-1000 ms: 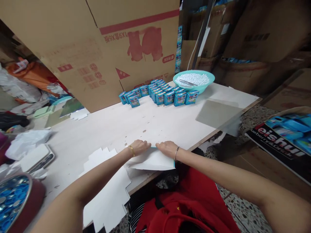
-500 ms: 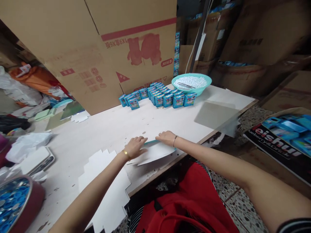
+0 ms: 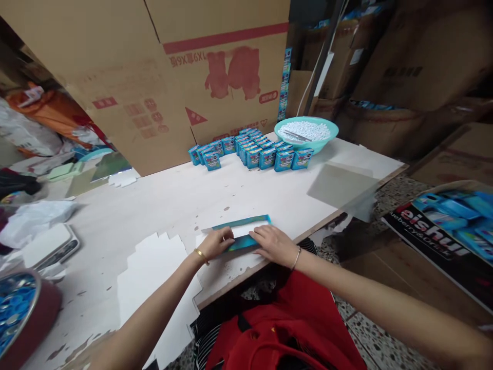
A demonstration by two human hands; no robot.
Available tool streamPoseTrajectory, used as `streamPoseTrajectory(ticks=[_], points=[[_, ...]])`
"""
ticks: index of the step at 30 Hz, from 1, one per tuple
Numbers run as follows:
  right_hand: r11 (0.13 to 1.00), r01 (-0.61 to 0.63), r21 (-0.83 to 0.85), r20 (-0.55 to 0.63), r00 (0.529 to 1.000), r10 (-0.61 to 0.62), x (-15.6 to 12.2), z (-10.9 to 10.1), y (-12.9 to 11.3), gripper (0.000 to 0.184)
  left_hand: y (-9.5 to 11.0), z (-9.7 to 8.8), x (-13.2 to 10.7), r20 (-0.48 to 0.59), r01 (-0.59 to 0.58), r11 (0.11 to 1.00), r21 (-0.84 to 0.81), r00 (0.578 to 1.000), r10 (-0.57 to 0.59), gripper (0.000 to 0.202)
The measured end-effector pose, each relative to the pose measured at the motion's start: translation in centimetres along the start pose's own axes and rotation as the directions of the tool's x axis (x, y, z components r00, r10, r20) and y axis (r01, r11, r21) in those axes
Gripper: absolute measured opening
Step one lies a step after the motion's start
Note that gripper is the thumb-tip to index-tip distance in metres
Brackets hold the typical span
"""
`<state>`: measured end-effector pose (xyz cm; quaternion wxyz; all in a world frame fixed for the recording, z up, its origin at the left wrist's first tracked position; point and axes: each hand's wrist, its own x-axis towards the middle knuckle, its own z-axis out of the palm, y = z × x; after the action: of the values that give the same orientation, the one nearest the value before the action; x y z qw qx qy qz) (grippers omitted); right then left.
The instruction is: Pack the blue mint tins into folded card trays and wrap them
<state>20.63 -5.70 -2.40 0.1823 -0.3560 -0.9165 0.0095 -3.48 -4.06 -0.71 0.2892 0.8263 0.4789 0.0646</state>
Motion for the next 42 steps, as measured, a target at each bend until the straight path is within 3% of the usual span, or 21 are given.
streamPoseTrajectory(ticks=[4, 6, 8, 13, 15, 20, 24, 27, 30, 35, 40, 42], points=[[0.994, -0.042, -0.104, -0.027, 0.999, 0.039, -2.1, 2.8, -0.9, 0.014, 0.4, 1.7, -1.7, -0.098, -0.191, 0.917, 0.351, 0.966, 0.239, 0.03], [0.991, -0.065, -0.118, -0.01, 0.998, 0.065, -2.1, 3.4, -0.9, 0.012, 0.8, 2.4, -2.5, -0.098, -0.177, 0.867, 0.465, 0.963, 0.249, 0.028], [0.989, -0.097, -0.108, 0.053, 0.993, 0.103, -1.7, 3.3, -0.9, 0.013, 1.2, 2.9, -2.8, -0.072, -0.127, 0.863, 0.49, 0.98, 0.186, 0.022], [0.978, -0.202, -0.058, 0.278, 0.937, 0.21, -0.3, 1.6, -1.2, 0.012, 1.9, 2.3, -1.8, -0.064, 0.086, 0.946, 0.313, 0.996, -0.069, 0.015], [0.972, -0.226, -0.063, 0.367, 0.901, 0.233, 0.3, 1.0, -1.3, 0.013, 1.9, 1.5, -1.1, 0.0, 0.13, 0.97, 0.206, 0.991, -0.133, 0.014], [0.96, -0.274, -0.052, 0.537, 0.803, 0.258, 1.6, 0.1, -0.5, 0.021, 0.8, -0.4, 0.8, 0.238, 0.111, 0.994, 0.022, 0.965, -0.113, 0.017], [0.969, -0.248, -0.012, 0.616, 0.762, 0.203, 2.5, -0.2, 0.7, 0.024, -0.3, -0.9, 2.1, 0.385, 0.1, 0.994, -0.046, 0.92, -0.075, 0.021], [0.974, -0.225, 0.01, 0.658, 0.735, 0.163, 3.0, -0.5, 1.1, 0.025, -0.5, -1.1, 2.6, 0.423, 0.111, 0.992, -0.053, 0.903, -0.078, 0.025], [0.981, -0.195, 0.018, 0.68, 0.721, 0.131, 3.4, -0.6, 1.2, 0.026, -0.2, -1.1, 2.3, 0.393, 0.133, 0.991, -0.017, 0.912, -0.115, 0.02], [0.992, -0.127, 0.01, 0.667, 0.74, 0.088, 3.9, -0.5, 2.0, 0.022, 2.4, 0.9, 0.5, 0.206, 0.182, 0.98, 0.075, 0.959, -0.194, 0.014], [0.993, 0.081, -0.082, 0.494, 0.869, -0.03, 3.3, -1.6, 4.1, 0.014, 6.8, 5.4, 0.4, -0.026, 0.272, 0.953, 0.134, 0.962, -0.271, 0.017], [0.984, 0.124, -0.129, 0.398, 0.915, -0.063, 2.4, -2.3, 4.0, 0.019, 7.8, 5.8, 0.6, -0.108, 0.26, 0.958, 0.122, 0.963, -0.248, 0.02]])
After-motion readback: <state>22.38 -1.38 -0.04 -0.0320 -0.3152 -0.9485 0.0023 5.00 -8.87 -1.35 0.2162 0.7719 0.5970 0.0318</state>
